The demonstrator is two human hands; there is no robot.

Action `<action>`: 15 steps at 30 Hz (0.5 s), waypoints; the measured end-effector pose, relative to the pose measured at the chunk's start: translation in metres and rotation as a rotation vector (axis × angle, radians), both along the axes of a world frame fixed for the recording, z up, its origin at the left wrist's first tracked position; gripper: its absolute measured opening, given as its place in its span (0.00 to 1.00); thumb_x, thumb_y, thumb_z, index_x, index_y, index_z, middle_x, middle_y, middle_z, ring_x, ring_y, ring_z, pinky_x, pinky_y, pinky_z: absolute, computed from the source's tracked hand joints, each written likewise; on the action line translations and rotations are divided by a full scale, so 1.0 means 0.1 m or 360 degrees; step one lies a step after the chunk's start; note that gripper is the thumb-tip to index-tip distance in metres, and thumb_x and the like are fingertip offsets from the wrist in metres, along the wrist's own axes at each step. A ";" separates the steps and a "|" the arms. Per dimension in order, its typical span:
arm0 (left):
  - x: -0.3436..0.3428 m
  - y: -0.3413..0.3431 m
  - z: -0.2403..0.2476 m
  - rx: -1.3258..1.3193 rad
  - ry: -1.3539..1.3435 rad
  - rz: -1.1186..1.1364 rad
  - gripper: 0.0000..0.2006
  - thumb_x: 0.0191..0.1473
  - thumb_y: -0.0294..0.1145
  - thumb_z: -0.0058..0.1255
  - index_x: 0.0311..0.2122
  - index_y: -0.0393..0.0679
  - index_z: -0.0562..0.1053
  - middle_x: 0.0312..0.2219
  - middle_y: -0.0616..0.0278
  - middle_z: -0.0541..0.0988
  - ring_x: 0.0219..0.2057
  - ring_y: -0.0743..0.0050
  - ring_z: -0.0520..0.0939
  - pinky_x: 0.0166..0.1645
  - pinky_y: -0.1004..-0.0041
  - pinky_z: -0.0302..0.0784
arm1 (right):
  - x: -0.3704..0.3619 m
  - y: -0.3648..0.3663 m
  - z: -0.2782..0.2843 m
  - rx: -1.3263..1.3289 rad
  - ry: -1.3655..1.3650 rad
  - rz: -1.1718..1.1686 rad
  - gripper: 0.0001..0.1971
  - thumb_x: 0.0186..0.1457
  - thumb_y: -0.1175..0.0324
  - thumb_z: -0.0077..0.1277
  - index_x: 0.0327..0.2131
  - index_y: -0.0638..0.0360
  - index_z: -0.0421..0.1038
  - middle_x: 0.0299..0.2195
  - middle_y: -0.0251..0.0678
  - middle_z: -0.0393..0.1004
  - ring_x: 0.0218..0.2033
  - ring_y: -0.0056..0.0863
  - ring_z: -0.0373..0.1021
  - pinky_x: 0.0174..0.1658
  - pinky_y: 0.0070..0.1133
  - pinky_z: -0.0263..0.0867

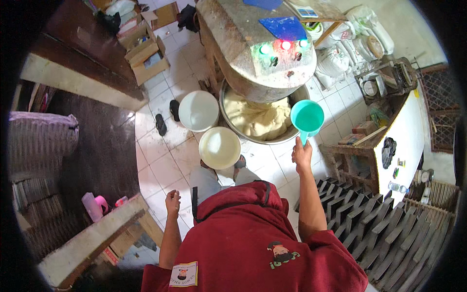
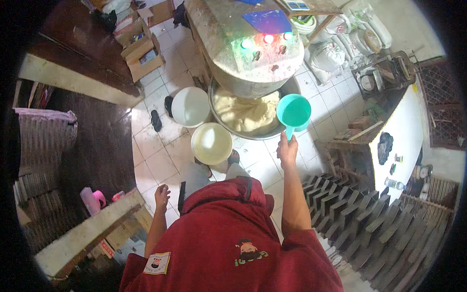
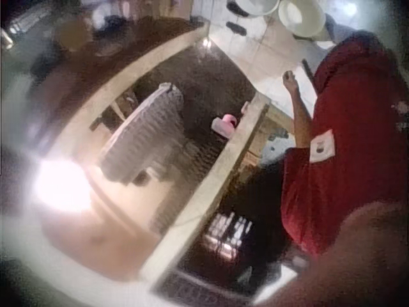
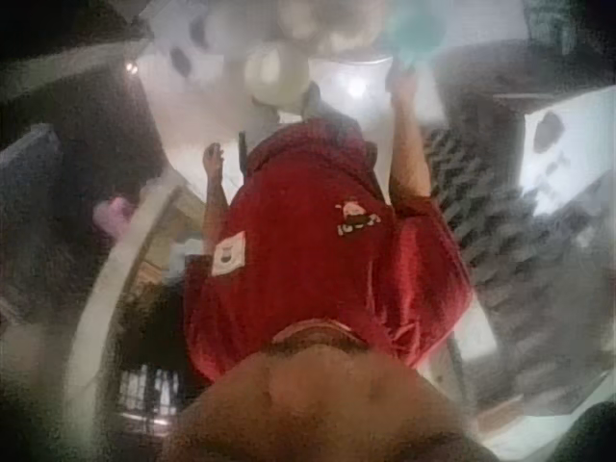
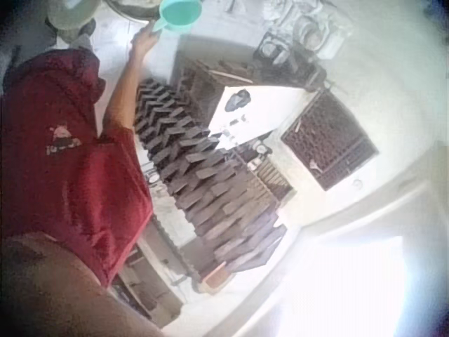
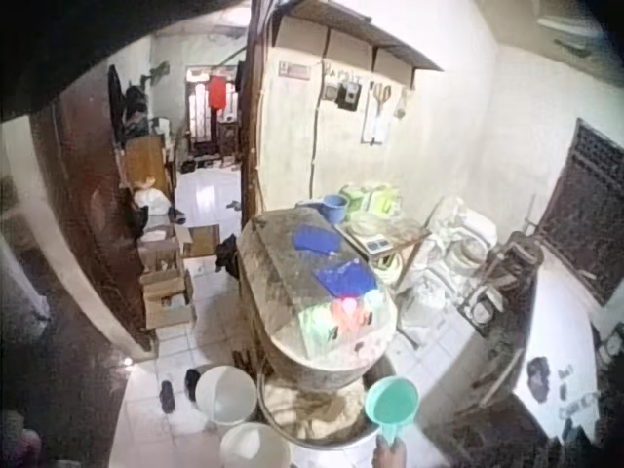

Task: The person scrapes dough from a metal tray into a large industrial mixer using a blue spatula. They then wipe the tray and a nearby table surface with a cloth. The person returns to the mixer to scrape the sides of the bowl and add water from a green scoop, continuing to scrape the dough mixture.

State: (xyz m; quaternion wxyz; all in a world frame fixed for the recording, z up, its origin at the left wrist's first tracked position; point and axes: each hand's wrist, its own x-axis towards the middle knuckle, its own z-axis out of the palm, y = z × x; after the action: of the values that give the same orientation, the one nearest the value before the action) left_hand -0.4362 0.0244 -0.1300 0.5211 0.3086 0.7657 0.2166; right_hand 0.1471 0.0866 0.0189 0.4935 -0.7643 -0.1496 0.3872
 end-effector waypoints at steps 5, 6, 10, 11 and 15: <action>0.20 -0.54 -0.13 -0.0140 -0.0012 0.0070 0.22 0.61 0.44 0.51 0.54 0.40 0.70 0.43 0.59 0.77 0.41 0.65 0.81 0.40 0.66 0.76 | 0.29 -0.04 -0.08 -0.0121 -0.0183 0.0120 0.12 0.64 0.60 0.49 0.34 0.58 0.63 0.15 0.26 0.62 0.10 0.17 0.60 0.11 0.21 0.56; 0.23 -0.63 -0.17 -0.0185 -0.0008 0.0082 0.22 0.61 0.43 0.51 0.54 0.40 0.70 0.42 0.59 0.77 0.40 0.65 0.81 0.39 0.67 0.76 | 0.33 -0.05 -0.09 -0.0132 -0.0264 0.0148 0.13 0.64 0.60 0.49 0.33 0.59 0.63 0.15 0.27 0.63 0.10 0.18 0.60 0.11 0.21 0.56; 0.27 -0.86 -0.38 -0.0285 0.0044 0.0028 0.19 0.61 0.43 0.51 0.52 0.40 0.72 0.40 0.59 0.78 0.37 0.66 0.81 0.36 0.68 0.76 | 0.44 -0.07 -0.03 -0.0209 -0.0486 0.0256 0.15 0.63 0.59 0.50 0.32 0.63 0.66 0.17 0.35 0.68 0.16 0.26 0.67 0.20 0.27 0.63; 0.23 -0.84 -0.45 -0.0204 0.0049 0.0019 0.18 0.62 0.42 0.50 0.51 0.41 0.72 0.40 0.60 0.79 0.37 0.67 0.81 0.35 0.67 0.76 | 0.50 -0.06 -0.11 -0.0200 -0.0574 0.0280 0.15 0.63 0.59 0.50 0.32 0.64 0.66 0.18 0.36 0.69 0.18 0.28 0.68 0.23 0.29 0.64; 0.47 -0.53 -0.43 0.0040 -0.0041 0.0127 0.24 0.59 0.45 0.56 0.50 0.33 0.72 0.38 0.55 0.79 0.36 0.69 0.81 0.37 0.71 0.76 | 0.69 -0.10 -0.25 -0.0085 -0.0785 0.0360 0.14 0.64 0.60 0.49 0.31 0.59 0.62 0.15 0.29 0.61 0.14 0.21 0.61 0.18 0.24 0.56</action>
State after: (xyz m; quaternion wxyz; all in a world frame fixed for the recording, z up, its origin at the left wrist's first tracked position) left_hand -0.3887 -0.0285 -0.1733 0.5180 0.2815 0.7678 0.2508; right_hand 0.2164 0.0770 -0.0059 0.3755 -0.8267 -0.3394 0.2457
